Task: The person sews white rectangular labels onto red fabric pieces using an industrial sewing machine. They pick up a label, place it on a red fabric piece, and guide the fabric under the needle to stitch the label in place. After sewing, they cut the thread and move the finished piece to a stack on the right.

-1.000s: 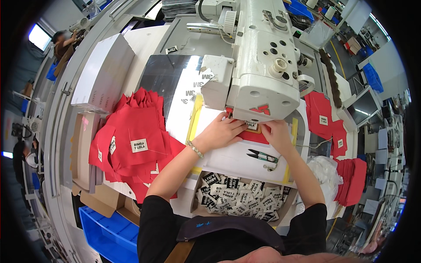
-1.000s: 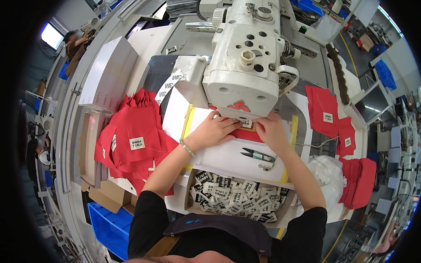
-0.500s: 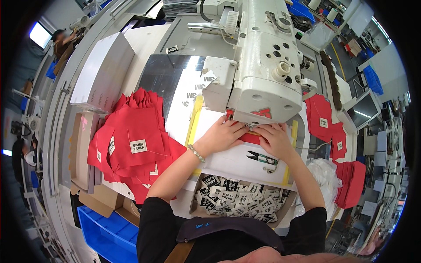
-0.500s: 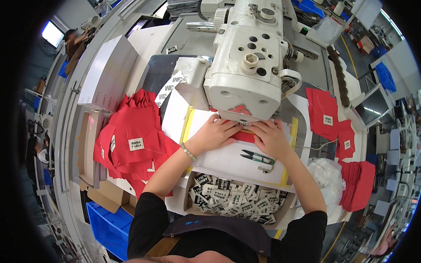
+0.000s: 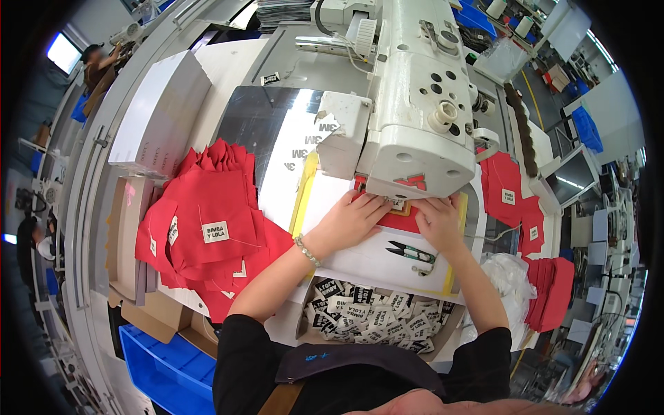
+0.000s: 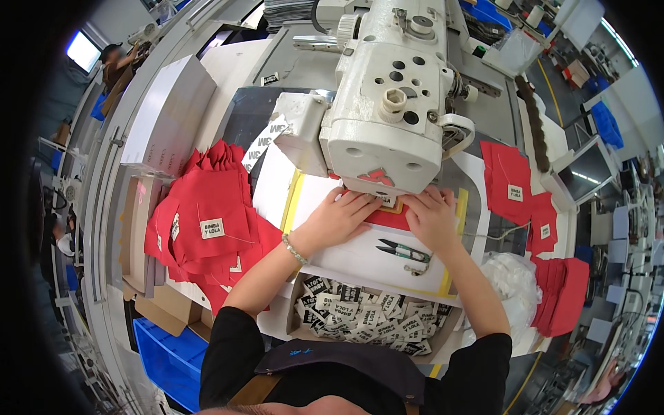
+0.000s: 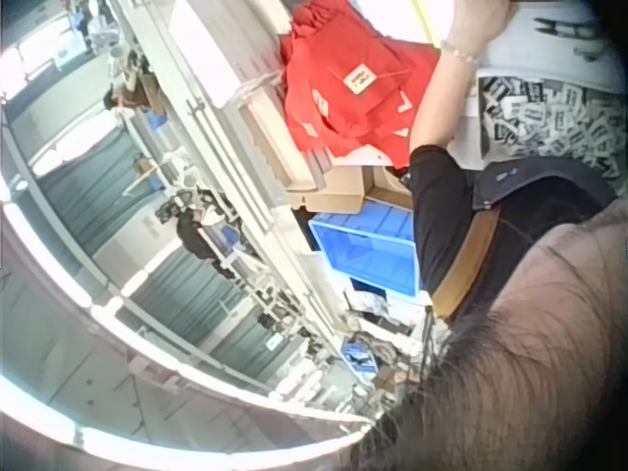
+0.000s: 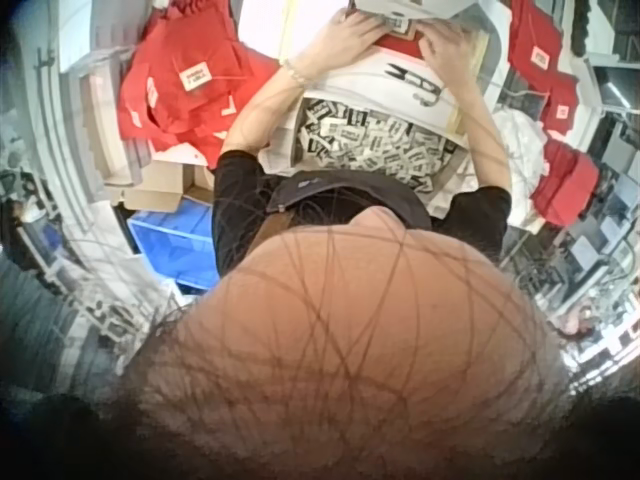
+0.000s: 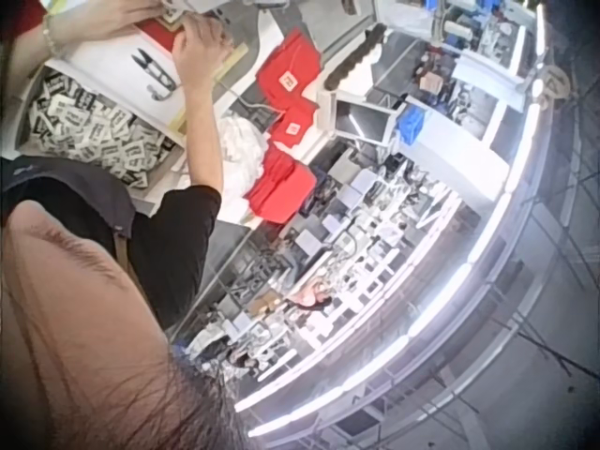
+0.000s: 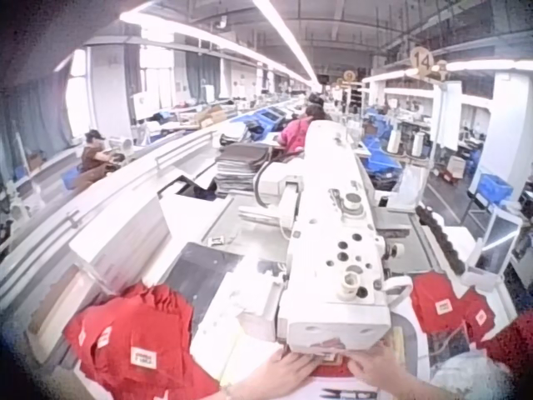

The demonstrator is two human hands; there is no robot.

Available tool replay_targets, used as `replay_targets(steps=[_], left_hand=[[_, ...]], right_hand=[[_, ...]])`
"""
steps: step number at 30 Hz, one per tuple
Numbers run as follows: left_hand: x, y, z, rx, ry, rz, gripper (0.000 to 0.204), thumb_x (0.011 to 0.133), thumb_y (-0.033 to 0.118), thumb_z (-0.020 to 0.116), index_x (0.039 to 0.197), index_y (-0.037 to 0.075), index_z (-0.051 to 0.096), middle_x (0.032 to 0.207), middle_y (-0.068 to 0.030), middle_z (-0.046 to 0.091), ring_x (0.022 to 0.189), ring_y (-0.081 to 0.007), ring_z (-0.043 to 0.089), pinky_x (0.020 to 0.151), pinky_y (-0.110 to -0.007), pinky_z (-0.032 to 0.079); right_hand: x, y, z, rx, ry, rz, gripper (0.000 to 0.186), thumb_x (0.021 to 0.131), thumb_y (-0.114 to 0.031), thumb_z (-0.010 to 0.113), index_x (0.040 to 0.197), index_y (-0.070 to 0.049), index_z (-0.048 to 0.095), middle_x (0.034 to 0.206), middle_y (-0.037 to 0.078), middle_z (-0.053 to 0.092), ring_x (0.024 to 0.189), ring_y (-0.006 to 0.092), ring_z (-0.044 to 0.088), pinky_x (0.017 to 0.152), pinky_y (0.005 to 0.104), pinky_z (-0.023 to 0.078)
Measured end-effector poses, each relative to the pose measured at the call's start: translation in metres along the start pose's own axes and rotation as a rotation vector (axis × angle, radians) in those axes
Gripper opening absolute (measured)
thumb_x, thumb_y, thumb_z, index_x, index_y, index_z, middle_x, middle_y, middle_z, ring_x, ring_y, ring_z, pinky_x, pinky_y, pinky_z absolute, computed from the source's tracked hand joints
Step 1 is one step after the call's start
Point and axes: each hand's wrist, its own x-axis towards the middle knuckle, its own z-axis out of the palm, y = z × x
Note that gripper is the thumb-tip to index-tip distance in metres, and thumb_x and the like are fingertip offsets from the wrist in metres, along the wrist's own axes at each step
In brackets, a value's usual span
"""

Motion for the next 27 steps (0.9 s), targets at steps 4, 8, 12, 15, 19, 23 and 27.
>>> replay_targets(steps=[4,8,12,15,19,23,27], left_hand=[[-0.009,-0.008,-0.008,-0.045,-0.014,-0.102,0.063,0.086,0.042,0.063,0.135,0.005,0.049,0.128,-0.0085,0.055,0.121,-0.0231,0.047,0.104,-0.043,0.034],[-0.011,-0.008,-0.005,0.007,-0.023,-0.158,0.067,0.088,0.048,0.058,0.135,0.002,0.047,0.133,-0.0111,0.052,0.125,-0.0265,0.044,0.107,-0.046,0.030],[-0.012,-0.006,0.000,0.032,0.000,-0.184,0.068,0.088,0.050,0.057,0.134,0.001,0.049,0.131,-0.0122,0.052,0.126,-0.0275,0.043,0.107,-0.047,0.029],[-0.013,-0.005,0.001,0.035,0.014,-0.205,0.067,0.087,0.050,0.058,0.132,0.001,0.050,0.127,-0.0125,0.053,0.126,-0.0279,0.043,0.108,-0.047,0.029],[-0.013,-0.003,0.000,0.022,0.034,-0.219,0.067,0.086,0.050,0.060,0.131,0.001,0.051,0.124,-0.0122,0.054,0.125,-0.0282,0.043,0.107,-0.048,0.029],[-0.013,-0.003,0.002,0.036,0.059,-0.225,0.067,0.085,0.050,0.061,0.129,0.002,0.052,0.122,-0.0120,0.054,0.124,-0.0282,0.044,0.106,-0.048,0.029],[-0.013,-0.002,0.001,0.036,0.060,-0.236,0.066,0.084,0.050,0.062,0.128,0.002,0.052,0.120,-0.0123,0.054,0.123,-0.0281,0.045,0.105,-0.049,0.030]], right_hand=[[0.005,-0.007,0.009,0.069,-0.060,-0.115,0.027,0.076,-0.010,0.067,0.102,-0.013,0.069,0.099,-0.001,0.067,0.100,0.0180,0.057,0.088,0.0398,0.036],[0.006,-0.011,0.017,0.086,-0.117,-0.162,0.030,0.080,-0.016,0.068,0.110,-0.013,0.068,0.099,0.000,0.066,0.101,0.0174,0.057,0.090,0.0398,0.036],[0.006,-0.012,0.017,0.089,-0.148,-0.149,0.034,0.081,-0.020,0.067,0.115,-0.015,0.066,0.105,0.001,0.065,0.105,0.0185,0.056,0.092,0.0414,0.034],[0.006,-0.014,0.016,0.109,-0.186,-0.116,0.035,0.082,-0.022,0.067,0.116,-0.017,0.066,0.108,0.003,0.063,0.107,0.0205,0.055,0.093,0.0435,0.032],[0.006,-0.013,0.020,0.152,-0.225,-0.066,0.036,0.082,-0.025,0.066,0.118,-0.020,0.065,0.108,0.005,0.062,0.107,0.0230,0.055,0.094,0.0453,0.031],[0.006,-0.014,0.023,0.115,-0.236,-0.059,0.037,0.082,-0.026,0.066,0.119,-0.021,0.064,0.106,0.005,0.062,0.106,0.0236,0.055,0.094,0.0450,0.031],[0.004,-0.013,0.023,0.089,-0.212,-0.094,0.038,0.081,-0.027,0.066,0.119,-0.020,0.064,0.108,0.003,0.063,0.106,0.0213,0.056,0.093,0.0434,0.032]])
